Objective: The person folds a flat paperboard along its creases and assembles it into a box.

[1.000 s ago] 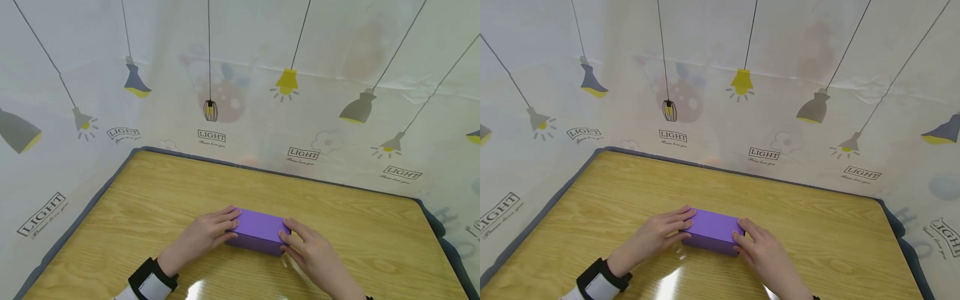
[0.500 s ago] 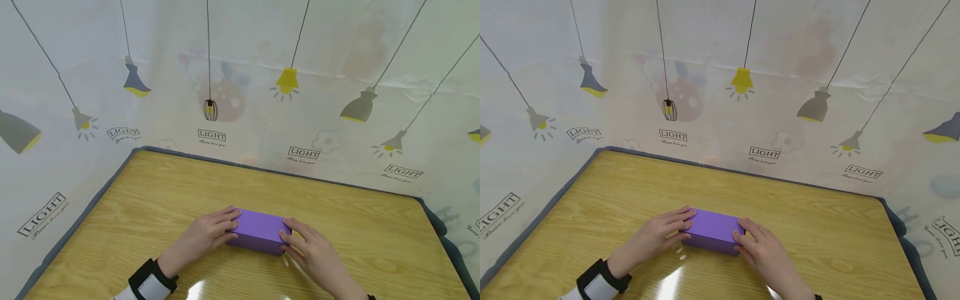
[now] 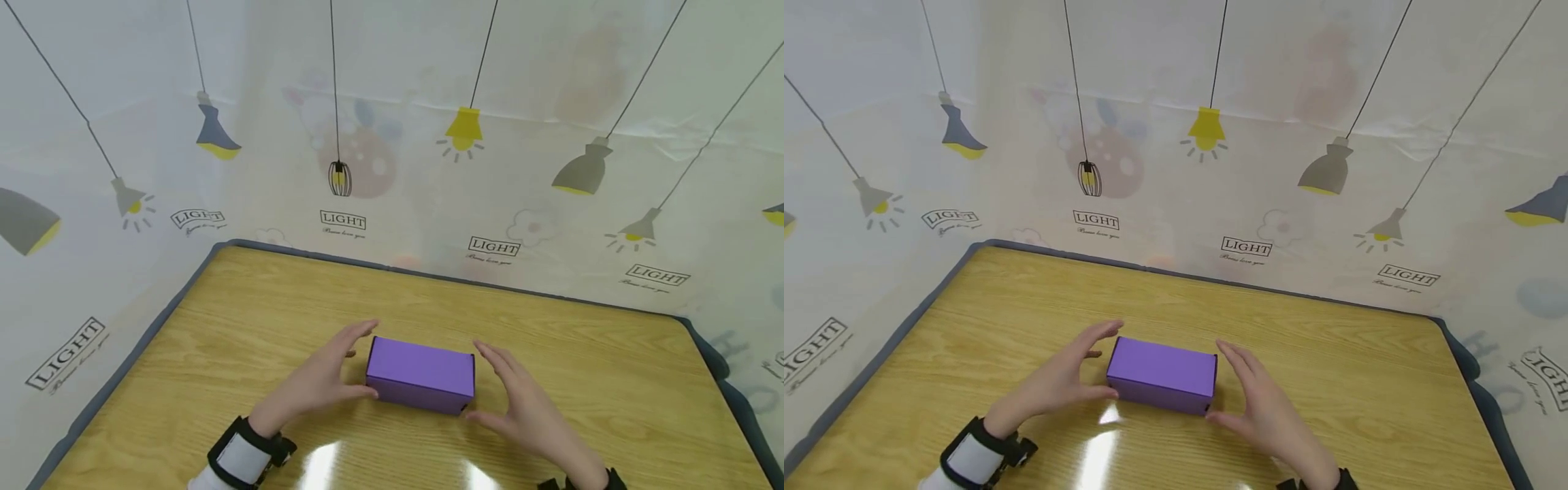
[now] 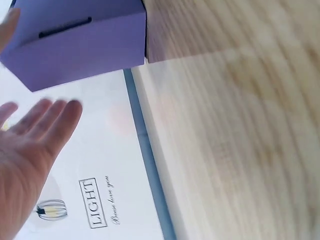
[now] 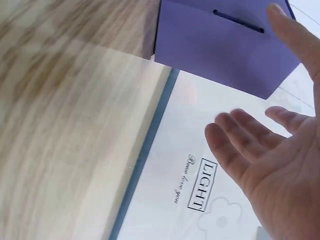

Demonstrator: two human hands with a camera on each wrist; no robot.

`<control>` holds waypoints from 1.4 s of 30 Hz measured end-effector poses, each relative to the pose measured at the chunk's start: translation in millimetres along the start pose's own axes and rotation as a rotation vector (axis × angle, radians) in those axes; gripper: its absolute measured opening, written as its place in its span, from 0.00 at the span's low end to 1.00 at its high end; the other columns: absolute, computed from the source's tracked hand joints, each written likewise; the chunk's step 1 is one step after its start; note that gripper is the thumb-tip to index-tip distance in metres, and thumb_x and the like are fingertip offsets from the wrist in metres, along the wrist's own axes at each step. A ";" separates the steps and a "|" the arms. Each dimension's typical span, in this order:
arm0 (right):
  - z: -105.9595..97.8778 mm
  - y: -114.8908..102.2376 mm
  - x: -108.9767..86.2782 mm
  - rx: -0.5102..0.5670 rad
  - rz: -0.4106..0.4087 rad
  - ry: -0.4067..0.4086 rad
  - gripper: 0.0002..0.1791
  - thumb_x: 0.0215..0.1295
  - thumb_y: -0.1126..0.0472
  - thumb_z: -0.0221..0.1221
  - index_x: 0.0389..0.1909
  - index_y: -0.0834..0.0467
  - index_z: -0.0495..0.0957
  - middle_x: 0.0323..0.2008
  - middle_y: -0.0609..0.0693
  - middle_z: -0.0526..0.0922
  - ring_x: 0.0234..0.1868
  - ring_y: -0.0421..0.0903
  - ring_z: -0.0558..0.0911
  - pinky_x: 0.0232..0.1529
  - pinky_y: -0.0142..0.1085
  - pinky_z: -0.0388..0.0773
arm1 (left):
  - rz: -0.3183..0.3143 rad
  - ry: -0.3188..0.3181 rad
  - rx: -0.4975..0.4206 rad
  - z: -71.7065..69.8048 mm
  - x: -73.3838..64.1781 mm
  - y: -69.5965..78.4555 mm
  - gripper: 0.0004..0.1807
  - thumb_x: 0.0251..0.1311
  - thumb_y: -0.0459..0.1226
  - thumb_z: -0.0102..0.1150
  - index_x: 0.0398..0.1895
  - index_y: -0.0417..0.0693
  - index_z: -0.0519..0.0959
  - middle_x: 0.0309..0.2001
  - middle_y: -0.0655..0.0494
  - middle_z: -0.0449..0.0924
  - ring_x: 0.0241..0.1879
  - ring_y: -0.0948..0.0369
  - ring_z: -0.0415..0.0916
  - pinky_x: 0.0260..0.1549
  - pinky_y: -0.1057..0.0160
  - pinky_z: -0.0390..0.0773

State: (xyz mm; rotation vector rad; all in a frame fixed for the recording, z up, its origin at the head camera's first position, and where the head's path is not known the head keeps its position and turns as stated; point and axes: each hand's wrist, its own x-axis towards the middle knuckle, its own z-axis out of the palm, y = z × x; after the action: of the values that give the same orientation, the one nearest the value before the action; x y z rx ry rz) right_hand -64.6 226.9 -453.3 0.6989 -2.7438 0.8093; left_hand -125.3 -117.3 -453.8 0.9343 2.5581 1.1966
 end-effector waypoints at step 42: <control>0.0 -0.9 14.8 0.353 0.267 -0.110 0.44 0.58 0.64 0.77 0.74 0.59 0.68 0.70 0.68 0.75 0.49 0.56 0.91 0.45 0.32 0.91 | -0.140 -0.037 -0.316 3.6 15.8 -1.3 0.33 0.70 0.46 0.67 0.74 0.42 0.70 0.76 0.42 0.71 0.78 0.36 0.63 0.65 0.46 0.84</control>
State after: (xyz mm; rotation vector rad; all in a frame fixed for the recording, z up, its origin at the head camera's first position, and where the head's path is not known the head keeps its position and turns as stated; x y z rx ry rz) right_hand -77.0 220.5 -448.3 0.4471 -2.8616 1.3755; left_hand -137.0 -106.1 -455.5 0.6881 2.2702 1.4673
